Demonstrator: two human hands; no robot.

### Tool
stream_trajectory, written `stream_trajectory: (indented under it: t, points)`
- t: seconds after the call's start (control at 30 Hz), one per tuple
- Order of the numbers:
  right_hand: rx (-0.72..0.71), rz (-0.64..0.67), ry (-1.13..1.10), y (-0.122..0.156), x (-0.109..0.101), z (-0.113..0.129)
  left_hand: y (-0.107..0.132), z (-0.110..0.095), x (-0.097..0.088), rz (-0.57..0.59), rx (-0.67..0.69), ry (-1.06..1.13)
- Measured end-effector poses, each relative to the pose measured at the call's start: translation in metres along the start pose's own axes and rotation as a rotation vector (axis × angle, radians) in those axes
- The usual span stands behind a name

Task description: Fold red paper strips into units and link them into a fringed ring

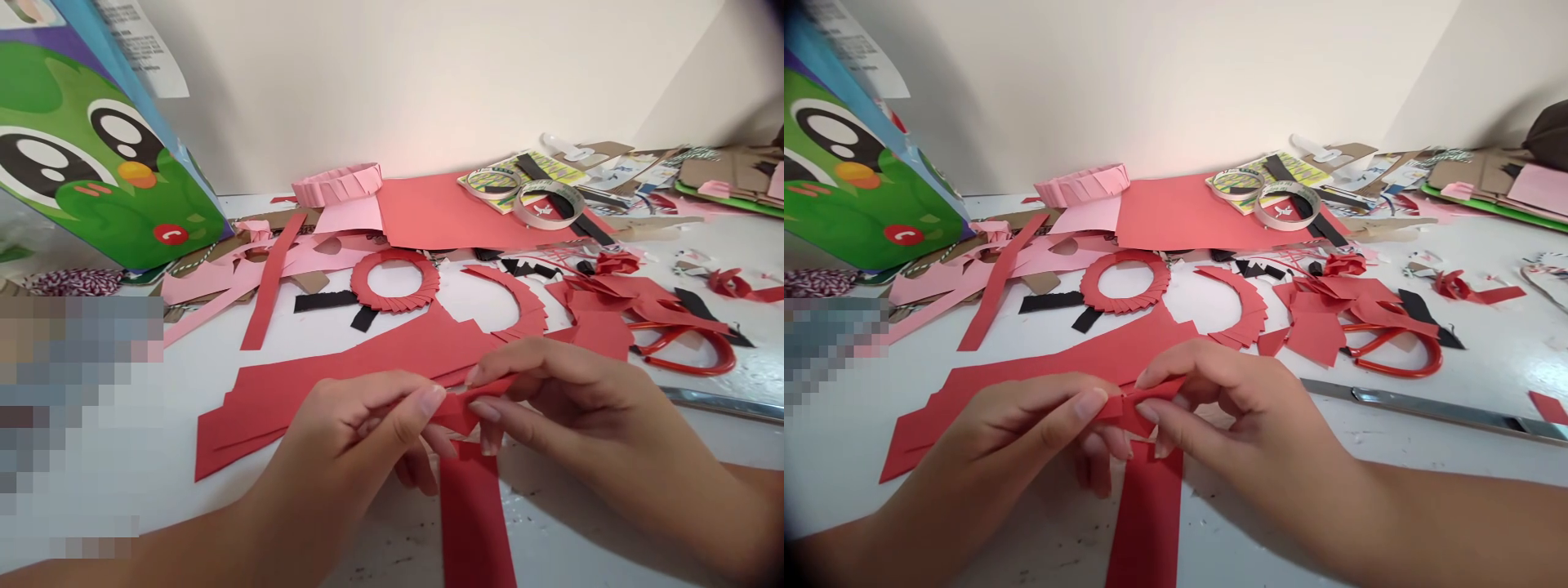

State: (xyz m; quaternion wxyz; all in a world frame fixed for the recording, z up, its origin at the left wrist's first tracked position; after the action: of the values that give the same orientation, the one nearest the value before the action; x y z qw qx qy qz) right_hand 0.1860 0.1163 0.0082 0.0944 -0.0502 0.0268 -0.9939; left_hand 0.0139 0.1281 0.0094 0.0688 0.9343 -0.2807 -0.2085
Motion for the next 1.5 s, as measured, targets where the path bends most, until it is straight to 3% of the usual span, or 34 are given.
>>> stream_trajectory:
  t: [0.4, 0.7, 1.27, 1.5]
  points:
    - [-0.072, -0.077, 0.231, -0.002, 0.003, 0.004, -0.001, -0.007, 0.0, 0.006, 0.051, 0.019]
    - [0.008, 0.028, 0.026, 0.005, 0.001, -0.005, -0.001, -0.005, -0.002, 0.017, 0.064, -0.025]
    - [0.205, 0.114, -0.102, 0.005, 0.008, -0.01, 0.003, -0.003, -0.001, 0.003, 0.052, -0.168]
    - [0.192, 0.22, -0.104, 0.008, 0.013, -0.01, 0.003, 0.001, 0.0, 0.0, 0.044, -0.157]
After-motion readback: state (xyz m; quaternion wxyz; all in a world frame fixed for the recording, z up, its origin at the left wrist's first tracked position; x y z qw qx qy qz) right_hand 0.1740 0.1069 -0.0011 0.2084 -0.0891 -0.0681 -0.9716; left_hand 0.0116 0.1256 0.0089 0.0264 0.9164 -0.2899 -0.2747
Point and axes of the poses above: each hand's wrist, its own y-axis away from the middle knuckle, its own x-axis out of the palm, z = x × y, the point moved 4 cm from there along -y, towards the middle knuckle, and after that the axes turned 15 degrees about -y, right-handed, at the moved point
